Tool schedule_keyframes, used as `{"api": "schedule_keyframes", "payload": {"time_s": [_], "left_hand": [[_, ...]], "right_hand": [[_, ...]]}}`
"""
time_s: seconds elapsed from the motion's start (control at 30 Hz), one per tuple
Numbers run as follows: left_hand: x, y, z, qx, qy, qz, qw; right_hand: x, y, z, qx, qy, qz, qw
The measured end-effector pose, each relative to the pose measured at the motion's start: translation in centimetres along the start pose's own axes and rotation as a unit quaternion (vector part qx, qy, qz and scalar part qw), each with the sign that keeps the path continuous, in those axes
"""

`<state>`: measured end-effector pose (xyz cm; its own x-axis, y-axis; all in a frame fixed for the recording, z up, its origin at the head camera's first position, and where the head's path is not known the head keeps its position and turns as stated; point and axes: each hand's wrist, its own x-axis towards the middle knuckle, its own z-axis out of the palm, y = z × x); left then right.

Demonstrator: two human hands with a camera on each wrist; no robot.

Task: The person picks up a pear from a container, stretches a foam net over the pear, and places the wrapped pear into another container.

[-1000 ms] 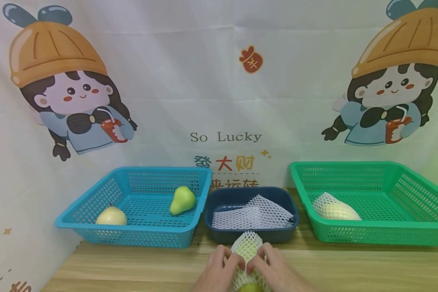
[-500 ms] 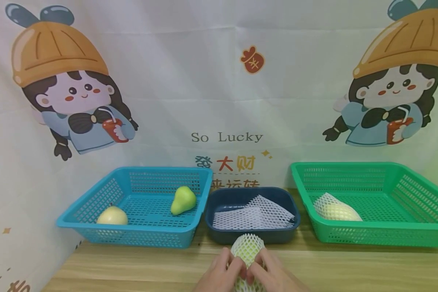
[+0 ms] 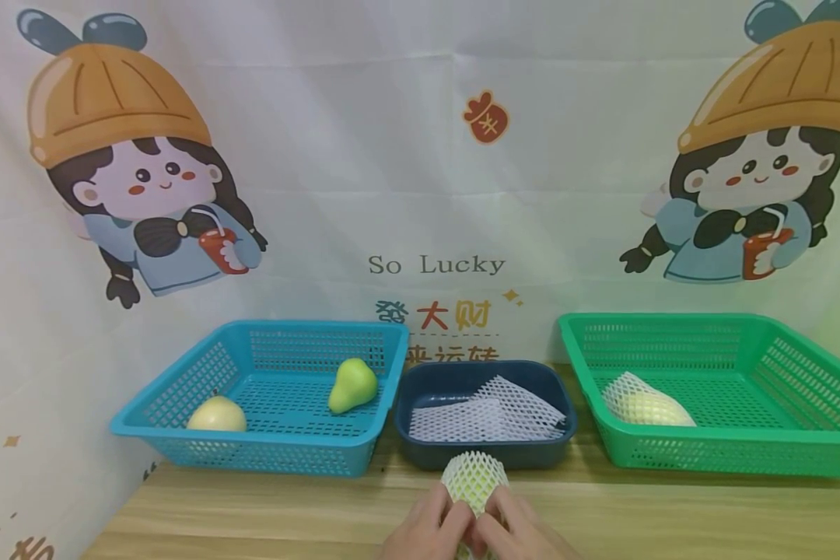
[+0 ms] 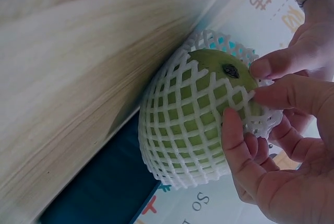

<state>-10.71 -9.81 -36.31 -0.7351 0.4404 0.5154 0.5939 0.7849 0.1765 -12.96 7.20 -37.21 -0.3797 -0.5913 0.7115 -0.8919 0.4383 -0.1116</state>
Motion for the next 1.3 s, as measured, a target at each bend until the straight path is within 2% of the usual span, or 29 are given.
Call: {"api": "schedule_keyframes", "payload": {"time_s": [0.07, 0.2, 0.27, 0.4, 0.47, 0.53, 0.63, 0.7, 0.77, 0.8, 0.9, 1.03, 1.13, 1.3], "left_hand": [[0.0, 0.0, 0.0, 0.007, 0.006, 0.006, 0.9999], [0.0, 0.1, 0.1, 0.017, 0.016, 0.008, 0.9997], [0.0, 0.1, 0.0, 0.008, -0.002, -0.006, 1.0], [0.0, -0.5, -0.4, -0.036, -0.064, -0.021, 0.9971], [0.2, -1.1, -0.8, -0.071, -0.099, -0.022, 0.9923], [0.4, -1.7, -1.3, -0.124, -0.133, -0.026, 0.983], [0.7, -2.4, -2.4, -0.215, -0.174, -0.062, 0.959], [1.0, -2.8, -3.4, -0.266, -0.189, -0.087, 0.9413], [1.2, -3.3, -4.2, -0.305, -0.198, -0.106, 0.9255], [1.3, -3.5, -4.5, -0.322, -0.201, -0.113, 0.9182], [1.4, -4.2, -4.7, -0.348, -0.205, -0.126, 0.9059], [1.2, -4.5, -4.3, -0.362, -0.216, -0.152, 0.8939], [1.1, -4.7, -3.9, -0.367, -0.228, -0.166, 0.8865], [0.8, -4.8, -3.0, -0.411, -0.255, -0.182, 0.8563]], "right_hand": [[0.0, -0.3, -0.1, -0.002, -0.004, 0.015, 1.0], [0.0, -0.3, -0.2, -0.002, -0.002, 0.014, 1.0], [0.0, 0.1, -0.3, 0.018, -0.012, -0.002, 1.0], [0.3, 1.3, -1.3, 0.093, -0.099, 0.006, 0.991], [0.6, 1.9, -2.1, 0.14, -0.15, 0.038, 0.978], [0.7, 2.1, -2.9, 0.171, -0.173, 0.08, 0.967], [1.1, 2.2, -4.1, 0.214, -0.178, 0.176, 0.944], [1.3, 2.2, -4.6, 0.218, -0.156, 0.223, 0.937], [1.5, 2.4, -4.9, 0.232, -0.143, 0.279, 0.921], [1.5, 2.5, -5.0, 0.24, -0.132, 0.292, 0.916], [1.2, 3.2, -4.7, 0.255, -0.1, 0.308, 0.911], [0.7, 3.8, -4.4, 0.27, -0.108, 0.336, 0.896], [0.6, 4.1, -4.2, 0.287, -0.141, 0.363, 0.875], [0.5, 4.0, -3.8, 0.29, -0.183, 0.417, 0.842]]}}
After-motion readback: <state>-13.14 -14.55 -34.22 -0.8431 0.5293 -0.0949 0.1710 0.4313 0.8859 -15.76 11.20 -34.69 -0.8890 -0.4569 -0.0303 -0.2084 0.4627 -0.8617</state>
